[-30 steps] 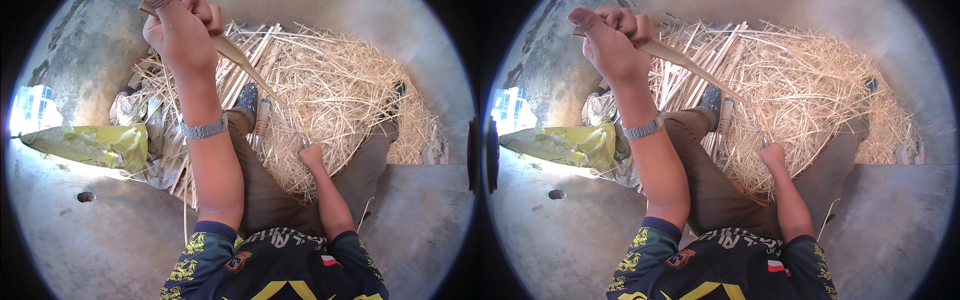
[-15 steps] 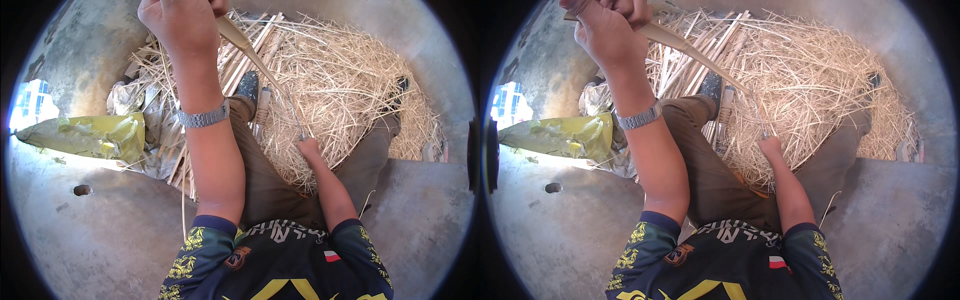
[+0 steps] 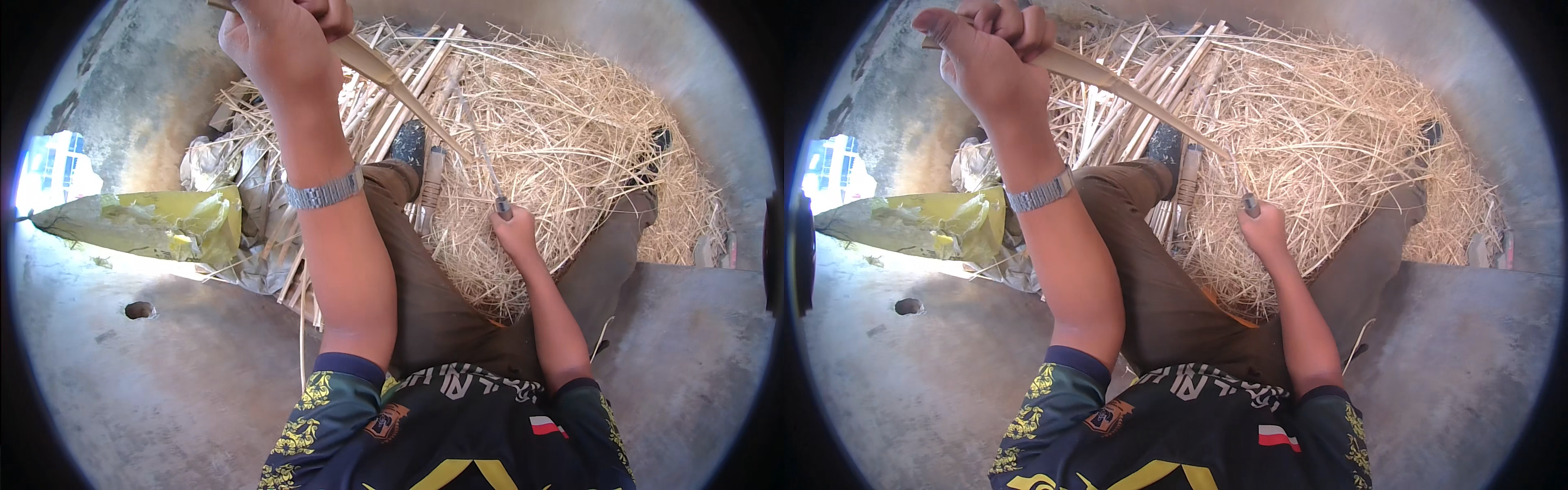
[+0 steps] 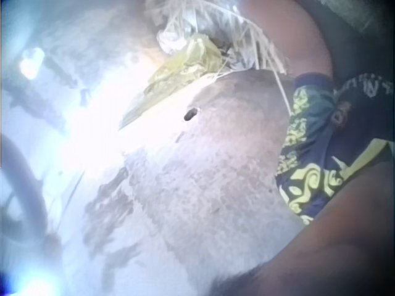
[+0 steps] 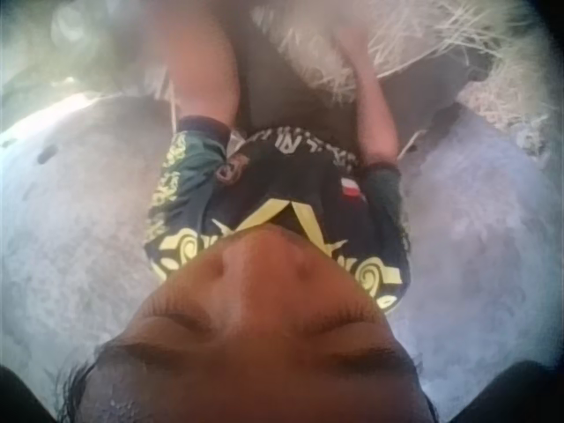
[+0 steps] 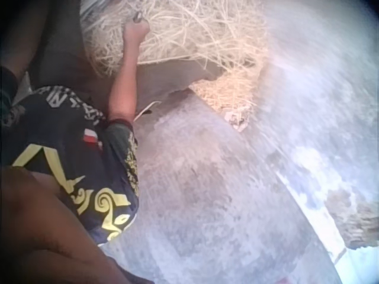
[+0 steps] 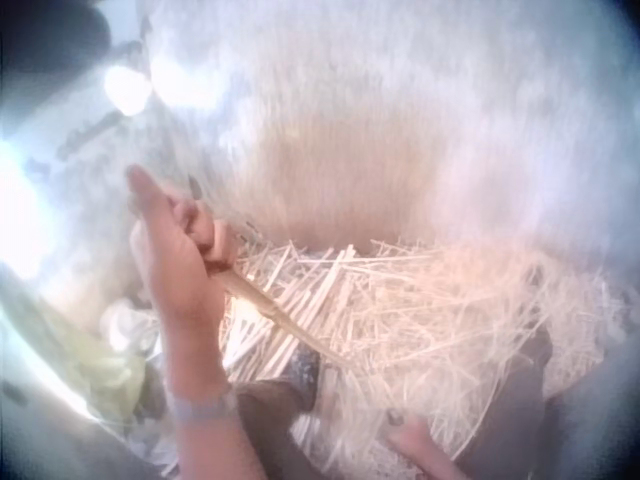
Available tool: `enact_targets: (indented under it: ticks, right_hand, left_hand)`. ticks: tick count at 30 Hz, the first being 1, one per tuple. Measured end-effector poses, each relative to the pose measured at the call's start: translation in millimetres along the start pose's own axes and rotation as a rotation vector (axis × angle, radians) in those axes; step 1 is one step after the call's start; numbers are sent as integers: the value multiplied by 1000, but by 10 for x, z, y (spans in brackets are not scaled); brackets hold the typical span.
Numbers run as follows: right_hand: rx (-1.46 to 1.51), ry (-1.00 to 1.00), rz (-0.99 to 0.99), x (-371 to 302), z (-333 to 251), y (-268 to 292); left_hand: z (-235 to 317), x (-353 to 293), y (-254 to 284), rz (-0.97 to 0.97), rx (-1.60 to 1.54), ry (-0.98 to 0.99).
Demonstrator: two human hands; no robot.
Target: The person sits on the floor and uses a large knife to split a long piece of bamboo into thin strips. They hold the bamboo with their left hand and repeatedly strike it with the knife in their right hand, creating a pile of bamboo strips.
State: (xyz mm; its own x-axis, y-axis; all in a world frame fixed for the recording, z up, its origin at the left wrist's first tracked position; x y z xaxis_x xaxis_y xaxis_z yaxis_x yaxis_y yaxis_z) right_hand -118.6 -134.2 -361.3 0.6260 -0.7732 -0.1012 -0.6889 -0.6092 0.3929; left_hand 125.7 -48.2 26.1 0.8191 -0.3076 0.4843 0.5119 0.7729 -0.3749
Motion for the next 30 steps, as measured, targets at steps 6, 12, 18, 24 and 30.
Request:
enact_targets:
  ticks: [6, 12, 18, 24, 30]
  right_hand:
    - [84, 20, 80, -17, 366, -171]
    - [-325, -396, -57, -233, 1397, -381]
    - [224, -602, -142, -263, 1238, -386]
    - [22, -36, 196, 26, 213, -49]
    - [-174, -177, 67, -49, 838, -253]
  left_hand:
    - [8, 0, 37, -115, -27, 29]
    - [21, -3, 28, -131, 70, 61]
    - [-24, 75, 152, -121, 68, 69]
    - [-7, 31, 105, -176, 75, 100]
    - [-18, 72, 130, -160, 37, 129]
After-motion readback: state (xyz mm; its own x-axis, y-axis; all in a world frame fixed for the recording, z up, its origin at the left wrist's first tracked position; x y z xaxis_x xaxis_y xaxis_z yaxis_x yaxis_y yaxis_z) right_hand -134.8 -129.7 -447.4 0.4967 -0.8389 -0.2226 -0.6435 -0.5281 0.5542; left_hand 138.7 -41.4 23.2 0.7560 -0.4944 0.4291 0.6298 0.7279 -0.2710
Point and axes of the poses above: each hand's wrist, its own x-axis towards the middle knuckle, its own y-axis out of the back of the hand, z = x × y, the point moved 6 cm from there along x, towards the middle knuckle, and after that the axes turned 11 degrees about y, right-handed, at the moved point
